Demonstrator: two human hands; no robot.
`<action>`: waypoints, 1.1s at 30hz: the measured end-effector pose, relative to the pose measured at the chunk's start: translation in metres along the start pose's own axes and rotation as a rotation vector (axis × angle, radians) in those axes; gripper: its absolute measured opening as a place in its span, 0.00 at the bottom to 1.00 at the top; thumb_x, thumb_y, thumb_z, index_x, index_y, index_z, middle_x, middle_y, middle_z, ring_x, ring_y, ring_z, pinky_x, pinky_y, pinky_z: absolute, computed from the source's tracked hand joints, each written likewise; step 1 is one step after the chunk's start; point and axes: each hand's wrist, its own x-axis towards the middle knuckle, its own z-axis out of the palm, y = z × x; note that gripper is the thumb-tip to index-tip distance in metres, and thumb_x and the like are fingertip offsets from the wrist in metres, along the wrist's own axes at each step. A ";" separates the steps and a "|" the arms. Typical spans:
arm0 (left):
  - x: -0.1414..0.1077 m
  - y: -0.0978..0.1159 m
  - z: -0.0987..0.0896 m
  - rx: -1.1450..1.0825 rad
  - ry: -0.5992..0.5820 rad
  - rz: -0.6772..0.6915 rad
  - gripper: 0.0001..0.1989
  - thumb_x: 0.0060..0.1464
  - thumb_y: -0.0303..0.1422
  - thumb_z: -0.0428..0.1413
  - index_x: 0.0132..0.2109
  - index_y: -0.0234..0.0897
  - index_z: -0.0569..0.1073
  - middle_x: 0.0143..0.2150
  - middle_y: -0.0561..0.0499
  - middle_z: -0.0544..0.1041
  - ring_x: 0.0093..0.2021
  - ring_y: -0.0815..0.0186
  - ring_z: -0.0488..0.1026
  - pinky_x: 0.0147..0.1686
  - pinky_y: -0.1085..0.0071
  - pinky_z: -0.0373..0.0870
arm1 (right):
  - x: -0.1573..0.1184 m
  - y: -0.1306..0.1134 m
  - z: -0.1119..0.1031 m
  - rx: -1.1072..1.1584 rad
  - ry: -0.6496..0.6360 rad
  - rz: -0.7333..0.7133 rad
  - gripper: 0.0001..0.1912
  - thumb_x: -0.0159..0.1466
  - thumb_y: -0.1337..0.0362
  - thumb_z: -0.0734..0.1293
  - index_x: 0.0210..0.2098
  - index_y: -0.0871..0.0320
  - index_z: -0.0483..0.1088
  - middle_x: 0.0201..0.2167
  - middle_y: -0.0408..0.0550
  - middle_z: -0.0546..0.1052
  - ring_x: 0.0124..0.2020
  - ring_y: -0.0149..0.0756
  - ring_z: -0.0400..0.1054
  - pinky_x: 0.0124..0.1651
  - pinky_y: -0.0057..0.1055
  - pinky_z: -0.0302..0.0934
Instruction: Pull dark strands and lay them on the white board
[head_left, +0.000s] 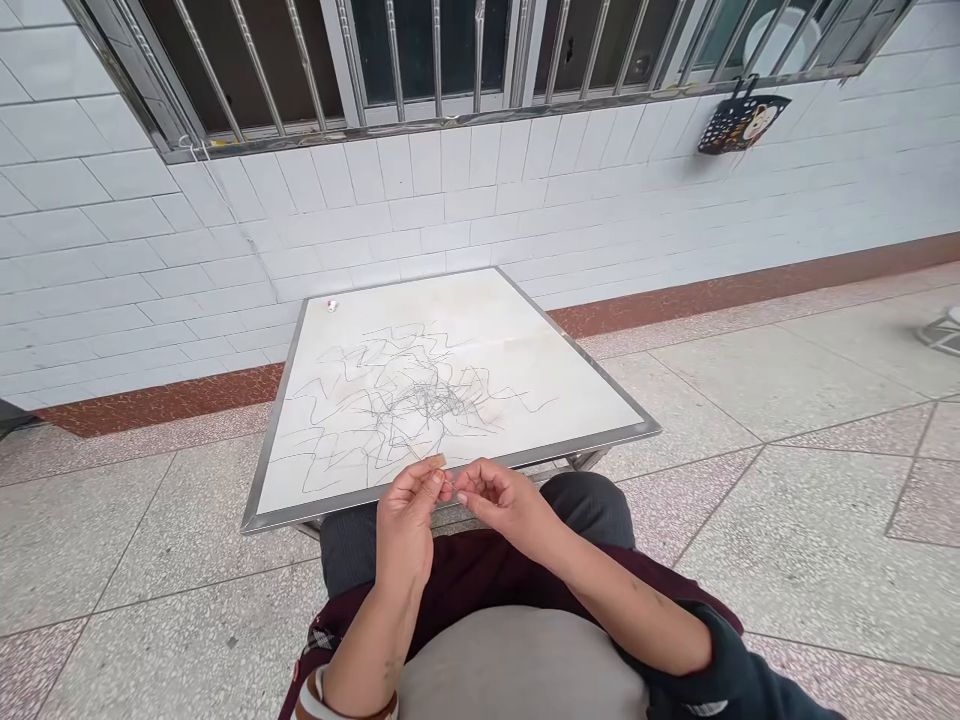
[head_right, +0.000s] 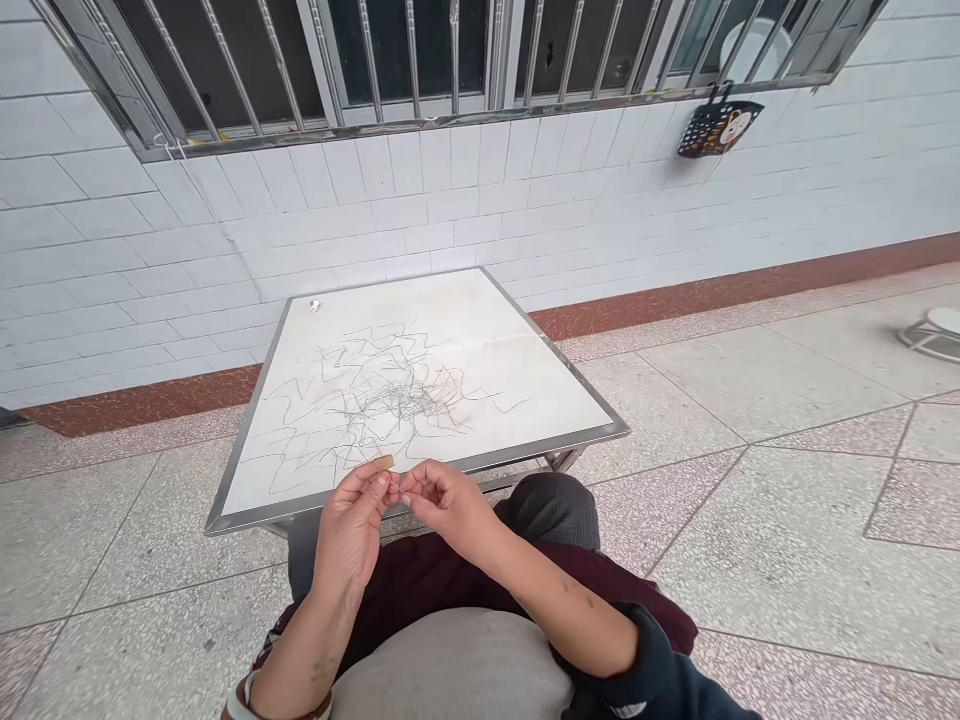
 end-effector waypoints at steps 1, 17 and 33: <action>0.000 0.000 0.000 -0.016 0.005 -0.005 0.12 0.46 0.32 0.64 0.40 0.35 0.78 0.32 0.50 0.77 0.30 0.71 0.70 0.37 0.72 0.67 | 0.000 0.001 0.000 -0.031 0.014 -0.003 0.06 0.59 0.61 0.67 0.35 0.56 0.69 0.31 0.43 0.73 0.32 0.31 0.65 0.36 0.29 0.60; -0.001 -0.003 -0.001 0.038 0.044 0.003 0.15 0.47 0.35 0.64 0.43 0.35 0.78 0.31 0.51 0.76 0.31 0.70 0.70 0.38 0.71 0.68 | -0.004 0.004 -0.001 -0.516 0.128 -0.345 0.07 0.61 0.71 0.63 0.38 0.54 0.70 0.30 0.44 0.72 0.31 0.32 0.65 0.33 0.28 0.61; -0.001 0.009 -0.012 0.549 0.079 0.039 0.12 0.47 0.37 0.61 0.39 0.38 0.81 0.28 0.50 0.79 0.28 0.64 0.74 0.33 0.67 0.74 | 0.001 -0.005 -0.011 -0.825 -0.179 -0.542 0.11 0.67 0.70 0.57 0.43 0.57 0.70 0.34 0.50 0.72 0.36 0.35 0.64 0.37 0.30 0.61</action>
